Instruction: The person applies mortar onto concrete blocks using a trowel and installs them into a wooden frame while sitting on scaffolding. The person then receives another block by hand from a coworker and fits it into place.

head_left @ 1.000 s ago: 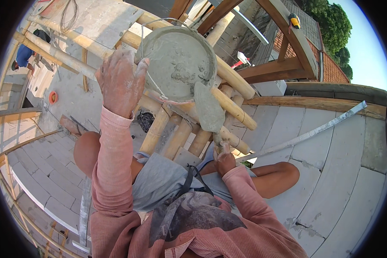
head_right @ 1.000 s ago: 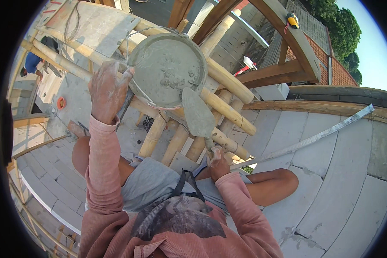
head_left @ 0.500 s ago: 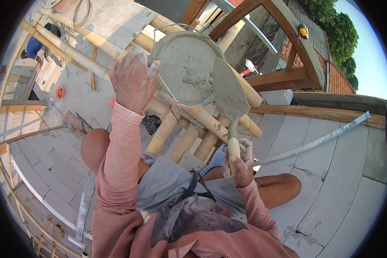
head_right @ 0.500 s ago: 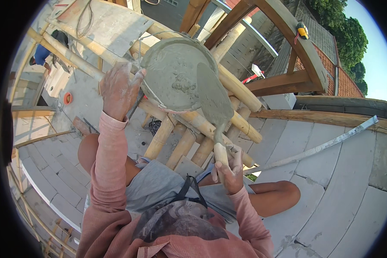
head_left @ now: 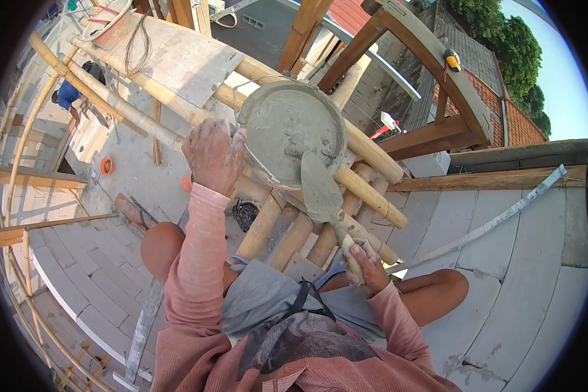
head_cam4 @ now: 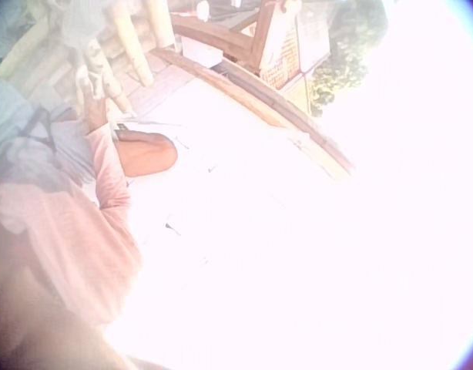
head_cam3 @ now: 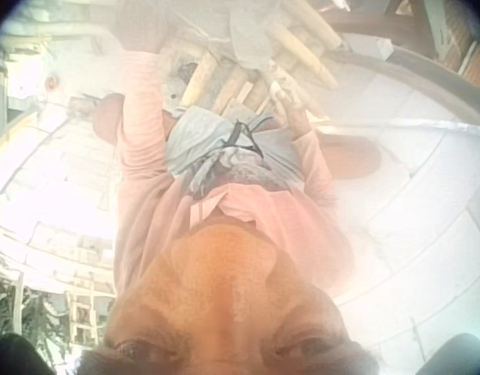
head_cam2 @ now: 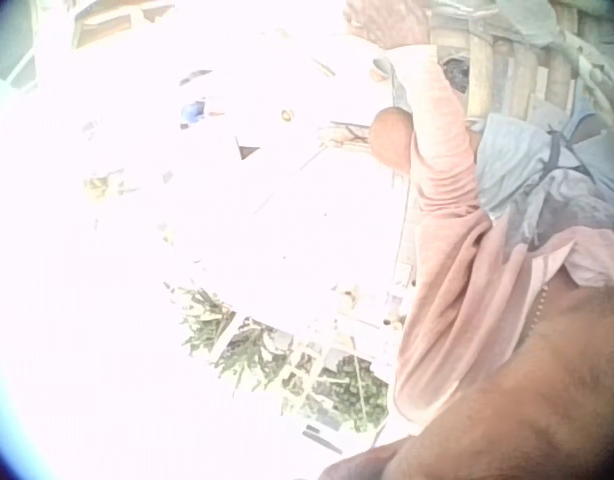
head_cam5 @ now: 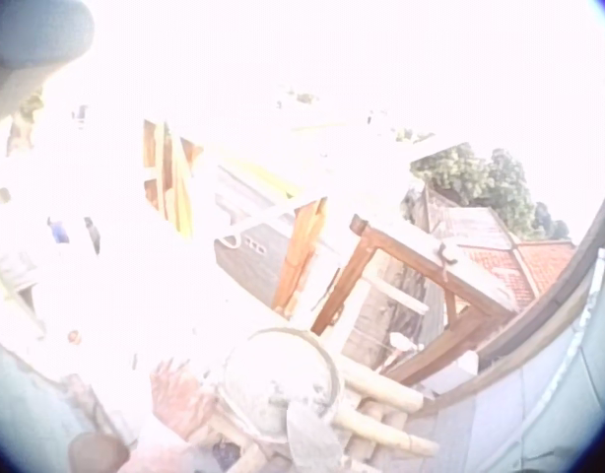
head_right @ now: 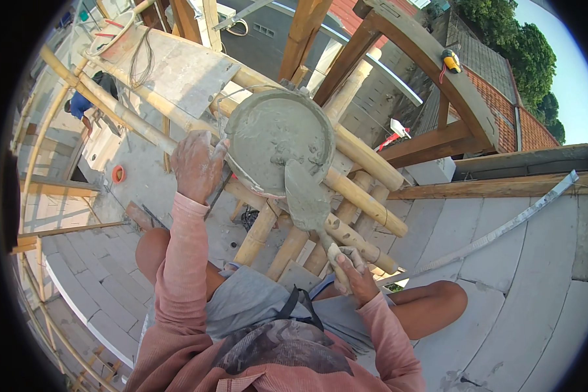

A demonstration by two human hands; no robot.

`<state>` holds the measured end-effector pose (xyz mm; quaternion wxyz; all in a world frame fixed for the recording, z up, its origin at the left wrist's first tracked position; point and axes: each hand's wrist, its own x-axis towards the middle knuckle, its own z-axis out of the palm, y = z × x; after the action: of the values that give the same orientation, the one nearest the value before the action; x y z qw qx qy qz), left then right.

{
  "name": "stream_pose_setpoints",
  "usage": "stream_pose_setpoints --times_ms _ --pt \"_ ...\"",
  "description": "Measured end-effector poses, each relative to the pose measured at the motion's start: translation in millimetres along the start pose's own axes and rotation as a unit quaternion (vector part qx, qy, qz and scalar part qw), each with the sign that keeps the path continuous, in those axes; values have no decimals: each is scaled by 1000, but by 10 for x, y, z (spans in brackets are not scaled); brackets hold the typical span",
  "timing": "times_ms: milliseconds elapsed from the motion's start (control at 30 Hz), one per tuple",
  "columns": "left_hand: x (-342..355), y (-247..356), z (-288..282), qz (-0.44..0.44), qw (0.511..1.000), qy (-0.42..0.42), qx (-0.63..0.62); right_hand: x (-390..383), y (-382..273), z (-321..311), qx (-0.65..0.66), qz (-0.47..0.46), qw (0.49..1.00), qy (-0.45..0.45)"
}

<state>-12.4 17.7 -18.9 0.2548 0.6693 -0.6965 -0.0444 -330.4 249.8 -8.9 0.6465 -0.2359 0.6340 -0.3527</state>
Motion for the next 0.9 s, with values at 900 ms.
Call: stream_pose_setpoints --times_ms 900 --pt "-737 -1308 1146 -228 880 -388 152 249 -2174 -904 40 -226 968 97"
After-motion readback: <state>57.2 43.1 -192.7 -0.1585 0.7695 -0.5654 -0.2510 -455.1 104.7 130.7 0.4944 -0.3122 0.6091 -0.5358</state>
